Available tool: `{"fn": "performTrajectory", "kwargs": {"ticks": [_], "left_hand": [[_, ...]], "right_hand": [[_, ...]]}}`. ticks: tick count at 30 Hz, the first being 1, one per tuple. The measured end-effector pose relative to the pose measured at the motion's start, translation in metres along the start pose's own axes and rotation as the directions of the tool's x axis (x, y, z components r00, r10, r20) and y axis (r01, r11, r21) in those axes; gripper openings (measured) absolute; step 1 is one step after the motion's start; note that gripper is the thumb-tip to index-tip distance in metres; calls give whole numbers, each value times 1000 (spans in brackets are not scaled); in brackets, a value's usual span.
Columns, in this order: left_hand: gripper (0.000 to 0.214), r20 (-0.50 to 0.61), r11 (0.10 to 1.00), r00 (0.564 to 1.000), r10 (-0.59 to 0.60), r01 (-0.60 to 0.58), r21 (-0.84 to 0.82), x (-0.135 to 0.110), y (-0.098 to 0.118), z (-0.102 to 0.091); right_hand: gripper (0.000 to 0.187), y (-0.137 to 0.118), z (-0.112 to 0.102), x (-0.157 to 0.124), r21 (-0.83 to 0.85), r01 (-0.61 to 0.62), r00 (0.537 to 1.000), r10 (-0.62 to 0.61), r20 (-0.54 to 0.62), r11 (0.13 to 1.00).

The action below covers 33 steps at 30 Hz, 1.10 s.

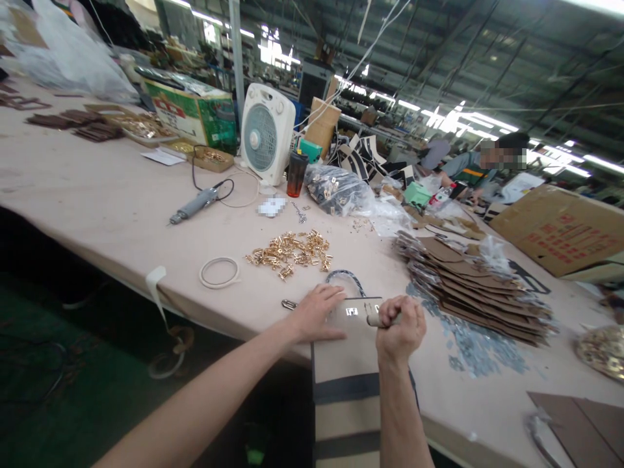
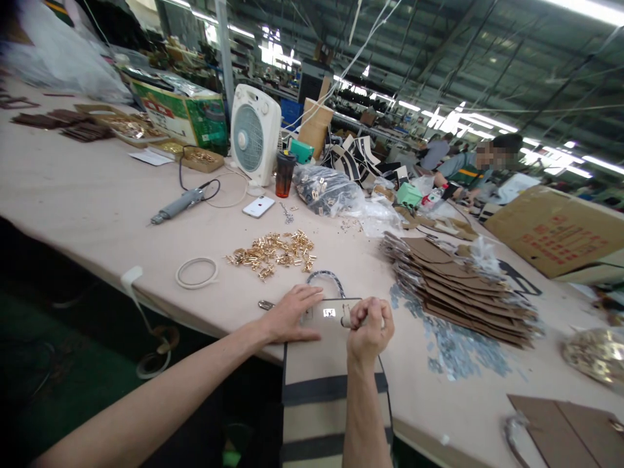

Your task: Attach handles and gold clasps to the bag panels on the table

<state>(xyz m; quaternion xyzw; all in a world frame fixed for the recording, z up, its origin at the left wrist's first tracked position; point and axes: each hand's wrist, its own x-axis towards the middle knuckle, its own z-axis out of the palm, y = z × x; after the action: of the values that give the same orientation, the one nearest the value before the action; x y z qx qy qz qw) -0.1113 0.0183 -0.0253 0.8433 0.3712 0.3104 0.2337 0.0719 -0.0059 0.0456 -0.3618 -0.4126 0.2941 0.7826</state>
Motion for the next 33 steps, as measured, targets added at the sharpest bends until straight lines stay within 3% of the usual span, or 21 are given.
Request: {"fn": "performTrajectory", "kwargs": {"ticks": [2,5,11,22,29,33], "left_hand": [[94,12,1000,1000,-3,4,-28,-10,-2,-12],[72,23,996,1000,2,0,-89,-22,-7,-24],[46,-40,989,999,-31,25,-144,-25,-18,-22],[31,-14,974,991,-131,126,-189,-15,-23,-21],[32,38,961,979,-201,205,-188,-10,-20,-23],[30,62,961,986,-156,166,-219,-9,-18,-29]], "right_hand": [[37,-4,-2,-4,10,-15,1000,16,-9,1000],[37,-3,2,-14,105,-76,996,69,62,992],[45,21,31,-48,168,-149,979,121,167,974],[40,49,41,-73,190,-42,982,6,190,981],[37,56,45,-82,34,54,982,-60,179,998],[37,63,47,-81,-18,59,981,-54,189,998]]}}
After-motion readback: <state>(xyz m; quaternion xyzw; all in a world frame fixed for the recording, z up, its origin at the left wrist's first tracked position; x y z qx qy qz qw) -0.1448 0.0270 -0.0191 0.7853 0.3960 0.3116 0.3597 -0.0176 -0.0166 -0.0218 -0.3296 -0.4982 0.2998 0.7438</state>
